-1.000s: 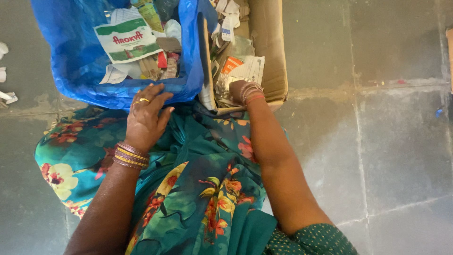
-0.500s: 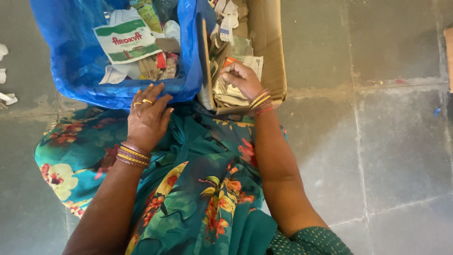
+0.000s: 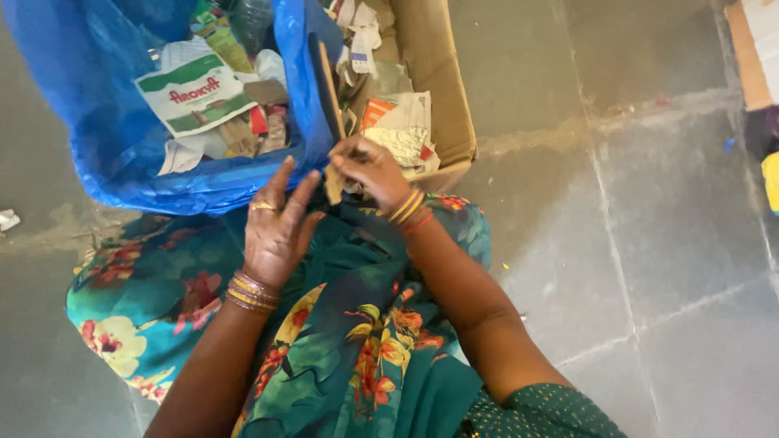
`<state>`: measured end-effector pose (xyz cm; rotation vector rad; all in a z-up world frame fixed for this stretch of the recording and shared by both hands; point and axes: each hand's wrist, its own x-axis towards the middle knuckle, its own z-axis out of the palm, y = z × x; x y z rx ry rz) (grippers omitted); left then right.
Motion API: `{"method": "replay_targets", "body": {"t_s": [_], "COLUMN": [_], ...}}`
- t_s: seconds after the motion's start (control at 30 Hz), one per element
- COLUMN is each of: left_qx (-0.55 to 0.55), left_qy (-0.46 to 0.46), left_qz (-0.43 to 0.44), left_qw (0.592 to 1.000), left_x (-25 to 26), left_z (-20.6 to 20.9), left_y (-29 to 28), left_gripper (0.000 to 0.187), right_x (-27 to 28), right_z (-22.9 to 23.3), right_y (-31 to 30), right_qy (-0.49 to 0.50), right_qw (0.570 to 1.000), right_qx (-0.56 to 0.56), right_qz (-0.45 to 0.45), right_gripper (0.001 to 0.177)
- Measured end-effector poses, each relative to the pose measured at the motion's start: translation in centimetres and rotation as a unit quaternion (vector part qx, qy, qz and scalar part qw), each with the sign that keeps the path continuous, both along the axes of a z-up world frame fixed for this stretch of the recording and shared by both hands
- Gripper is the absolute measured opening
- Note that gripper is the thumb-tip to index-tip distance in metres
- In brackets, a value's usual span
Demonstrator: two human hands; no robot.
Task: The person sits on the floor and sorts various paper and packaging items from a blue plastic bag into a cardboard box. They handle items one at a time, including paper sheets, small packets, and cardboard pieces, placing them into the box.
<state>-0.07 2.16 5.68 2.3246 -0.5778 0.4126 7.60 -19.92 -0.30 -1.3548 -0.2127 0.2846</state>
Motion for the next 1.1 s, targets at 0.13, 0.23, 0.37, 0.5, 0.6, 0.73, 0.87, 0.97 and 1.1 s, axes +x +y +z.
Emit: {"method": "replay_targets", "body": {"t_s": [0.13,0.23,0.37,0.5,0.6,0.73,0.87,0.97,1.1], "left_qx": [0.004,-0.026,-0.075,-0.093,-0.094,-0.074,-0.080,-0.088,-0.086], "left_qy": [-0.072,-0.069,-0.021,0.010,-0.030,-0.048,-0.025,-0.025,-0.018], "left_qz": [-0.039,-0.047,-0.032,0.013,0.034,0.098,0.130,0.129,0.121], "left_qw": [0.997,0.996,0.996,0.996,0.995,0.991,0.988,0.987,0.989], "left_x": [0.4,0.8,1.4,2.2,3.7,5.5,7.0,7.9,8.3], "left_z": [0.7,0.8,0.9,1.0,1.1,1.0,0.6,0.0,-0.4], "left_y": [-0.3,0.0,0.2,1.2,3.2,5.5,6.4,6.2,5.5], "left_gripper": [0.040,0.034,0.025,0.018,0.016,0.013,0.018,0.024,0.029], "right_x": [-1.2,-1.6,-0.8,1.5,5.4,8.6,9.4,9.7,10.2], "right_z": [-1.5,-2.0,-1.8,-2.1,-3.3,-6.6,-8.5,-9.0,-9.4], "right_y": [2.1,2.0,1.1,-2.3,-6.3,-9.3,-8.6,-6.6,-5.0], "right_qy": [0.098,0.097,0.085,0.025,0.018,-0.025,-0.131,-0.049,-0.028], "right_qw": [0.991,0.990,0.988,0.991,0.990,0.956,0.816,0.707,0.621], "right_qx": [0.072,0.054,0.018,-0.052,-0.120,-0.288,-0.553,-0.683,-0.753], "right_qz": [0.053,0.089,0.130,0.118,0.066,0.043,0.105,0.174,0.216], "right_gripper": [0.017,0.019,0.021,0.022,0.022,0.025,0.044,0.047,0.031]}}
